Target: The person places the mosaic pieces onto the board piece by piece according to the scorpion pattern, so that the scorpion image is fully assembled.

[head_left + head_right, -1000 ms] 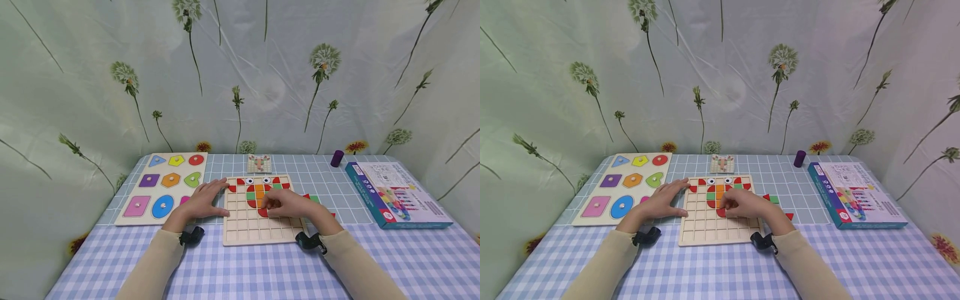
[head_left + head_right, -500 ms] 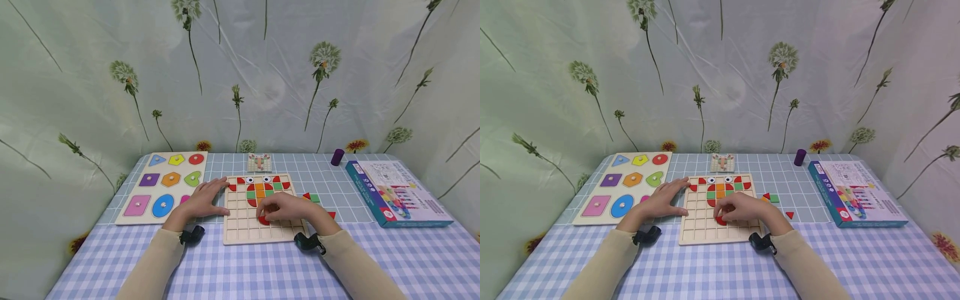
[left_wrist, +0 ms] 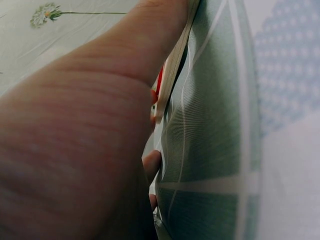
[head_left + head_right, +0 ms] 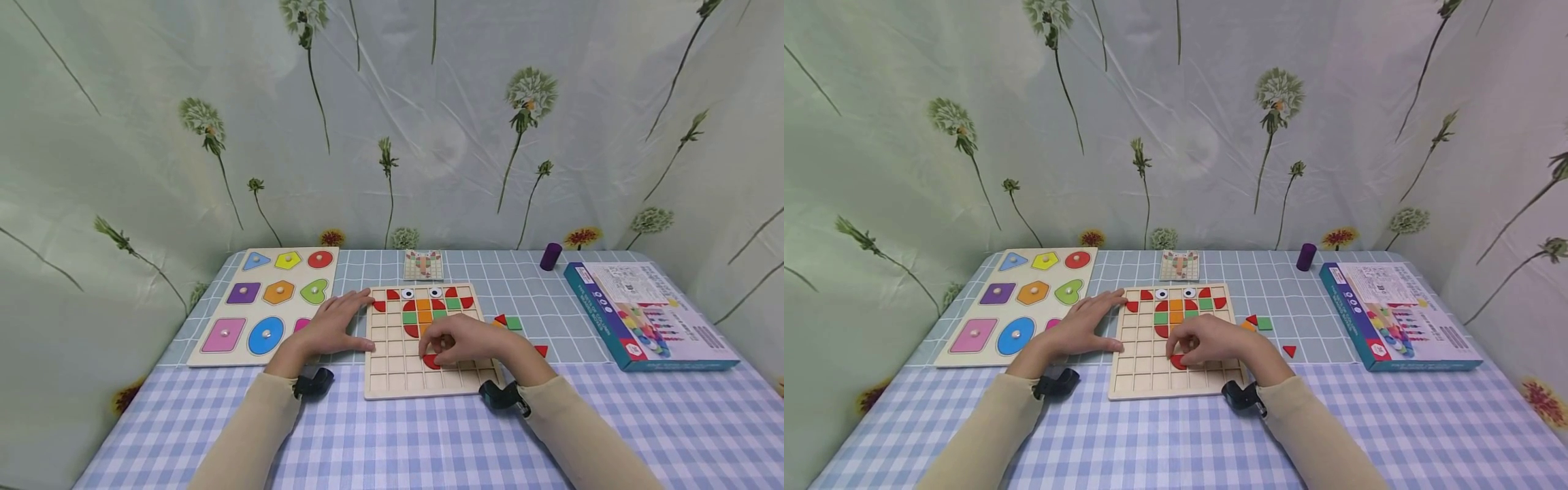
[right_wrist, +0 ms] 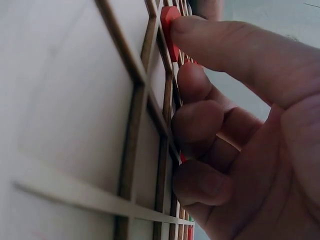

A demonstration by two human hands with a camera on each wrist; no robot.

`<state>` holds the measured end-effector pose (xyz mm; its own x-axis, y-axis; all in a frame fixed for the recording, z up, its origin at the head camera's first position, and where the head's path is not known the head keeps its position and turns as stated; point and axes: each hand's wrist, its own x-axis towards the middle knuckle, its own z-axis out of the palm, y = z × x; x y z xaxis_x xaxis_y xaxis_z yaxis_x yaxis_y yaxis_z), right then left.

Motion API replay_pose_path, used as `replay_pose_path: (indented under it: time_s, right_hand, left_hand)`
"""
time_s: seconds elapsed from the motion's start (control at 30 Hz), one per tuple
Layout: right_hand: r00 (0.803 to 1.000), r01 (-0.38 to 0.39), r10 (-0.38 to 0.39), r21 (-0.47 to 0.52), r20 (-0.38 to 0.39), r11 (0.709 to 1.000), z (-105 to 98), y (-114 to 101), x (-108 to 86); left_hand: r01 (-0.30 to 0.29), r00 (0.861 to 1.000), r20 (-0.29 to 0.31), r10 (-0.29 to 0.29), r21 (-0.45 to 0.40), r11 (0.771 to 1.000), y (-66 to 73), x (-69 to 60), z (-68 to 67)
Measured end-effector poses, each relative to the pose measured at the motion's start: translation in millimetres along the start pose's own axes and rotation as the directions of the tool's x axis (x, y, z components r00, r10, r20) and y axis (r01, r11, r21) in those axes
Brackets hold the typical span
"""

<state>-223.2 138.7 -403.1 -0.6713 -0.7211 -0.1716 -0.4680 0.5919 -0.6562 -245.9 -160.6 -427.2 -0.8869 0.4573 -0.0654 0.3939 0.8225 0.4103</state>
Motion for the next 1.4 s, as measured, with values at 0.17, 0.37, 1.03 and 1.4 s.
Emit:
replay_pose_path:
  time_s: [0.17,0.37,1.03,1.4]
  right_hand:
    - [1.0,0.0,0.0,-0.015,-0.011,1.0,0,0,-0.3]
    - [0.999,-0.017,0.016,-0.026,-0.051,1.0,-3,1,-0.9]
    - [0.923,-0.361,0.333,-0.136,-0.196,0.922,-60,55,-52.7]
    - [0.911,-0.355,0.297,-0.178,-0.285,0.918,-55,58,-46.9]
  left_hand:
    - [-0.002,1.0,0.001,0.002,0.001,1.0,-1.0,0.7,0.7]
    - [-0.009,1.0,-0.002,0.009,0.001,1.0,-1.6,0.2,0.9]
    - [-0.01,1.0,0.004,0.01,0.005,1.0,-2.5,0.2,1.2]
    - [0.005,1.0,-0.001,-0.005,0.016,1.0,-1.8,0.5,3.1]
